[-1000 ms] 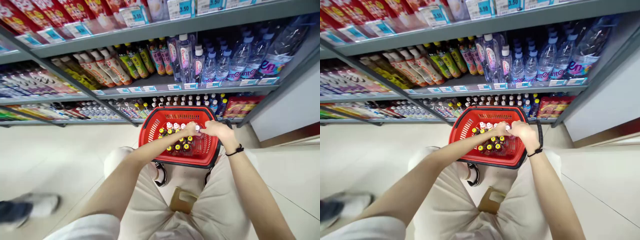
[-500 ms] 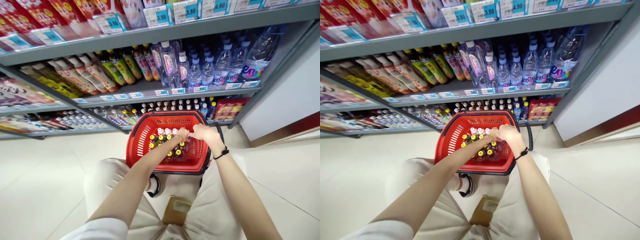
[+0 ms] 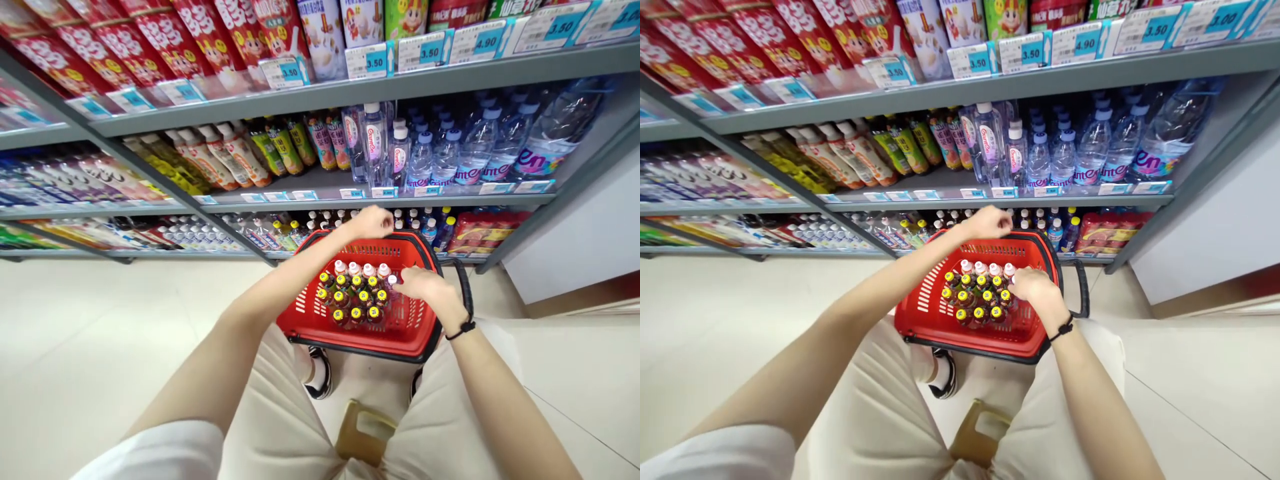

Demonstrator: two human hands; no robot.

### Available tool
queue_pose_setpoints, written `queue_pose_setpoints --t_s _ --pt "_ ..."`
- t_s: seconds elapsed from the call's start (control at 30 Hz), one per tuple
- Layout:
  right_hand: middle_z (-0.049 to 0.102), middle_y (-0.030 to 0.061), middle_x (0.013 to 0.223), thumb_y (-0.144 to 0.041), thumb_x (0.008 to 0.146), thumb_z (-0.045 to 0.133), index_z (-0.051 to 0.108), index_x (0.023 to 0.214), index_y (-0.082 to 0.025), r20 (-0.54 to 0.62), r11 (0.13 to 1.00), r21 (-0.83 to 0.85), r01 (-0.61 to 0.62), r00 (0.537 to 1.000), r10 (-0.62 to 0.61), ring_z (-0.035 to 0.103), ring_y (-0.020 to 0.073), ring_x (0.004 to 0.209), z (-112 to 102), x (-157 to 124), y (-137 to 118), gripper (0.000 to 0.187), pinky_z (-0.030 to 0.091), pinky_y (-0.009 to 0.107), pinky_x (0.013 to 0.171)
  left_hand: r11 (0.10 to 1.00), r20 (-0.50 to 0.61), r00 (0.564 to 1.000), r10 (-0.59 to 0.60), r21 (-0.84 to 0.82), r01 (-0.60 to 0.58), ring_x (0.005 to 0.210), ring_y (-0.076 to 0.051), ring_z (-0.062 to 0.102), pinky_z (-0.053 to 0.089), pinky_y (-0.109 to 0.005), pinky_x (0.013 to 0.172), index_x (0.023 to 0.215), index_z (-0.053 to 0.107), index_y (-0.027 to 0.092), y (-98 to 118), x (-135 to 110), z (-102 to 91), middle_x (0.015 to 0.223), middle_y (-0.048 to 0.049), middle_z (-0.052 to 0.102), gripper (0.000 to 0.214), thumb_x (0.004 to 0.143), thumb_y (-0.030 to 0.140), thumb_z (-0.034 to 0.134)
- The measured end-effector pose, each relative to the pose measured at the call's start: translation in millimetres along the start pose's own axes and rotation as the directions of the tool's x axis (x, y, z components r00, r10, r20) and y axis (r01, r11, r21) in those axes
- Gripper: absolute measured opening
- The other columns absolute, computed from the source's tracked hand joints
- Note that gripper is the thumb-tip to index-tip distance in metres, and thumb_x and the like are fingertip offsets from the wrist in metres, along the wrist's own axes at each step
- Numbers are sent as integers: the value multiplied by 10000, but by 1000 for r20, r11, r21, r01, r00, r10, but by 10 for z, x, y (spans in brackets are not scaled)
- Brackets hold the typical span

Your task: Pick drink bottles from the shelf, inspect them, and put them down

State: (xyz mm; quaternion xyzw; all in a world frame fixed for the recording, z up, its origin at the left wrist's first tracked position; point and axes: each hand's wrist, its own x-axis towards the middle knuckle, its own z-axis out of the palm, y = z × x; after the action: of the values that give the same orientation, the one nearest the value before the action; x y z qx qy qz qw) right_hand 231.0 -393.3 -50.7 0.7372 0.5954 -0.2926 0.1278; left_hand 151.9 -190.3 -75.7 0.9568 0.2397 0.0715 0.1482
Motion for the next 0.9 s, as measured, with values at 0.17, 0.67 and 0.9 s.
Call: queue_pose_setpoints --t_s 0.17,0.67,0.9 --pt "733 249 1314 -297 1018 587 731 1328 -95 11 999 -10 36 999 -36 716 348 1248 63 184 -103 397 557 401 998 978 -636 744 -206 -166 128 905 -208 718 519 -336 887 1074 691 140 -336 210 -830 970 -94 762 205 944 261 588" --pt "730 242 1324 -242 987 645 724 1295 -75 -4 994 -7 111 994 -111 723 334 1234 203 448 -432 360 572 404 989 968 -695 679 -236 -233 98 1038 -345 707 537 -479 990 1165 595 141 -424 703 -1119 1078 -171 732 624 730 455 914" --pt "731 243 1290 -233 1037 518 700 1273 -103 -207 969 86 231 956 -209 707 350 1241 151 346 -454 326 521 423 1021 985 -758 647 84 -34 -168 1338 -367 618 487 -484 1153 1345 547 165 -242 -126 -1166 1370 -185 667 817 742 607 875"
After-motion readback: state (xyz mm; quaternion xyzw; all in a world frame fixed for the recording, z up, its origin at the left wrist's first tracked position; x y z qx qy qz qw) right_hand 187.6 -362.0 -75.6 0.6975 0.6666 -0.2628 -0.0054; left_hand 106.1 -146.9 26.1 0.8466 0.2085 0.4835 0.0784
